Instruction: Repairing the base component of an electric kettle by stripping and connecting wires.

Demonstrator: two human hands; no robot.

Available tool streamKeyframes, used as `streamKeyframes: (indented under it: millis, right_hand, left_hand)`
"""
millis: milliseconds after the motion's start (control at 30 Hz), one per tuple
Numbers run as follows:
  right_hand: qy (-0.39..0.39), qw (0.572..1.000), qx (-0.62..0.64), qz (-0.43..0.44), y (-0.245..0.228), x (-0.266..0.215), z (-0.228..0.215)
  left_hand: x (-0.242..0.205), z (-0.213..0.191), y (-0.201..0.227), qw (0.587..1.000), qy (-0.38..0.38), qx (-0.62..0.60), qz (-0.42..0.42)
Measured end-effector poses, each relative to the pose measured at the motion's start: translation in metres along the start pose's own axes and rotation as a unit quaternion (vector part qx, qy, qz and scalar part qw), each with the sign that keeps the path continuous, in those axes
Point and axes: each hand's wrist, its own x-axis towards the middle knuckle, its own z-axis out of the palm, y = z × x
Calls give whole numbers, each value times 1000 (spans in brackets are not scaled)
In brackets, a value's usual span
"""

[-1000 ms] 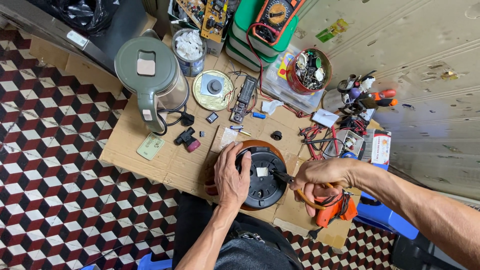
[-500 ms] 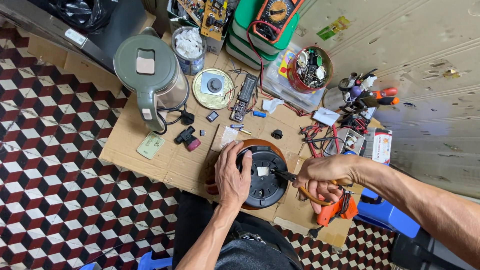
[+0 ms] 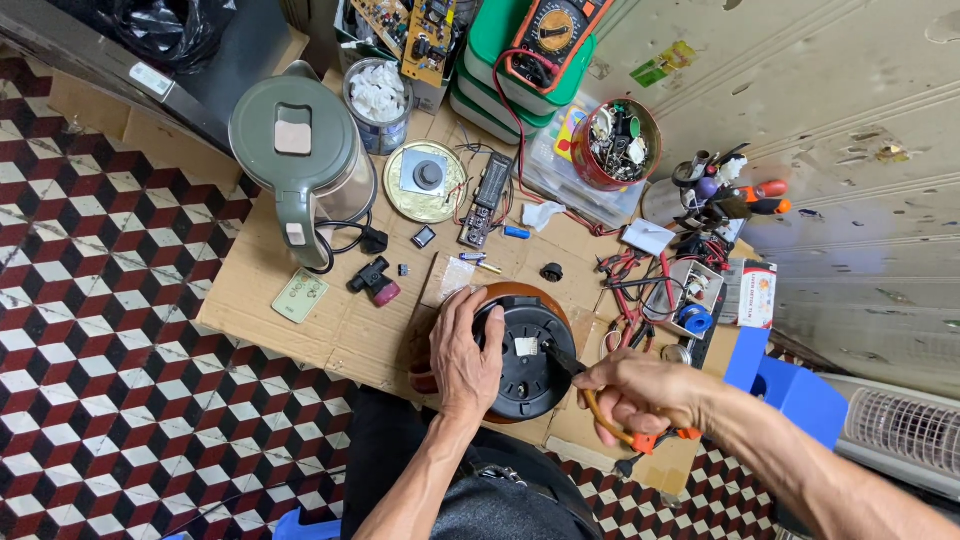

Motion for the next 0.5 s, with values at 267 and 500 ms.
streamKeyframes:
  millis: [267,500]
  right_hand:
    - [38,931,339,-134,34,19,84]
    - [10,789,549,-275,32,44,144]
  left_hand:
    - [0,0,-4,1000,-13,16,4]
    - [1,-5,-6,999,-35,25,1]
